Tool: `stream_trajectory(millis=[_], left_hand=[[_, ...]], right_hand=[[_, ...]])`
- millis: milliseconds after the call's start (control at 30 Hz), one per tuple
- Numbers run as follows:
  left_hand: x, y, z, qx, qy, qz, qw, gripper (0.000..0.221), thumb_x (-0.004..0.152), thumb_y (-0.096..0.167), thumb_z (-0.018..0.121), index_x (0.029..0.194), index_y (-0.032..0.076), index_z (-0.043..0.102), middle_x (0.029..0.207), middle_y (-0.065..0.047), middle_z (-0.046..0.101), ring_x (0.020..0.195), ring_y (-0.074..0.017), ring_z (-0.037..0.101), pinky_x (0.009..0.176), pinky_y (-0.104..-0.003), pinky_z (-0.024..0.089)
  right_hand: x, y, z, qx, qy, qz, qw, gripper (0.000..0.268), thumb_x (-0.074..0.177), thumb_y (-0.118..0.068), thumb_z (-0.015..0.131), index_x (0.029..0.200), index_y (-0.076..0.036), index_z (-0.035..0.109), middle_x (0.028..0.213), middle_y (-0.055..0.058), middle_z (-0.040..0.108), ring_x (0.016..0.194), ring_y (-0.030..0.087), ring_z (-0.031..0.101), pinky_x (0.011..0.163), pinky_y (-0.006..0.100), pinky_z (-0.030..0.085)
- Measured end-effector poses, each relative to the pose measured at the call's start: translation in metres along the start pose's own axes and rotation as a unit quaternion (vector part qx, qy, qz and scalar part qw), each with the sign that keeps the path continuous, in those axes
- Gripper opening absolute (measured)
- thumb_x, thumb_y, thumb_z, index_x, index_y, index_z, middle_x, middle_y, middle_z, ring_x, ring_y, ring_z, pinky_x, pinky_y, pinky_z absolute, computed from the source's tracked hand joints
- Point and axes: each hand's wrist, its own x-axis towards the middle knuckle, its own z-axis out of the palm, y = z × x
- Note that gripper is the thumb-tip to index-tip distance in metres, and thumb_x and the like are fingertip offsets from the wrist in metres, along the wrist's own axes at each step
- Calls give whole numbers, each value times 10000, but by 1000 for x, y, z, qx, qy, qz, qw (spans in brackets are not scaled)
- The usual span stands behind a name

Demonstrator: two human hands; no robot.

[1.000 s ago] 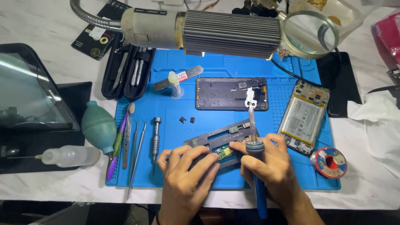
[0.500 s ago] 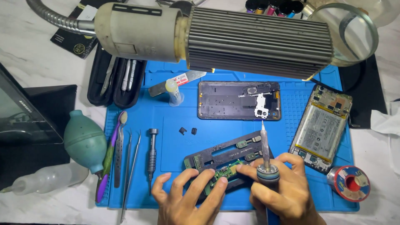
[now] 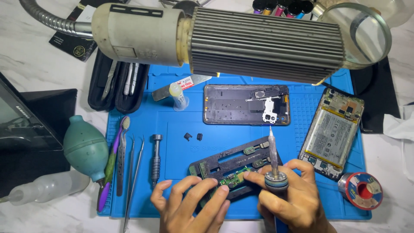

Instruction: Soldering electronic components onto a mobile phone motherboard using a soldering iron and magnifying glass.

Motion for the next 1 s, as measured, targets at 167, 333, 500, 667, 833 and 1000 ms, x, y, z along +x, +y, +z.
stream_trajectory(millis=[167,333,500,667,833,1000], left_hand=[[24,5,-8,-44,11,-9,999,26,914,240,721,927,225,739,953,43,705,917,-212,670,983,-542,272],[32,1,-9,-39,-16,13,999,44,920,238,711,912,219,749,948,45,686,926,-230,633,921,-552,281],[33,7,-11,-38,-2,9,999,14,913,251,746,917,237,750,952,59,673,937,-225,637,925,-541,271],[33,9,-9,-50,-1,-7,999,32,896,232,760,872,239,741,936,54,649,953,-219,635,948,-515,254],[34,6,-8,-63,-14,-7,998,29,906,225,735,884,240,747,952,38,649,943,-230,621,906,-512,265],[34,4,-6,-73,-17,-12,997,39,906,212,727,885,229,754,944,43,651,931,-235,605,869,-503,277]], right_hand=[[2,-5,-2,6,2,12,1000,194,989,-207,512,814,-141,566,1110,62,780,888,228,756,862,432,379],[-3,-1,-1,-11,-3,-7,1000,101,972,-147,570,870,-144,565,1146,36,769,927,242,750,886,461,366],[0,-3,-3,6,-3,-1,1000,135,918,-53,636,835,-131,562,1127,42,776,905,248,745,879,448,388],[-2,-3,-3,3,2,-10,1000,97,942,-72,612,861,-116,581,1142,71,769,895,256,732,875,458,389],[1,-5,-4,-1,3,-4,1000,86,928,-63,630,868,-115,596,1113,41,778,886,243,747,867,449,390],[-3,-2,-1,-3,1,1,1000,112,968,-136,582,857,-140,568,1141,31,769,921,243,752,882,470,407]])
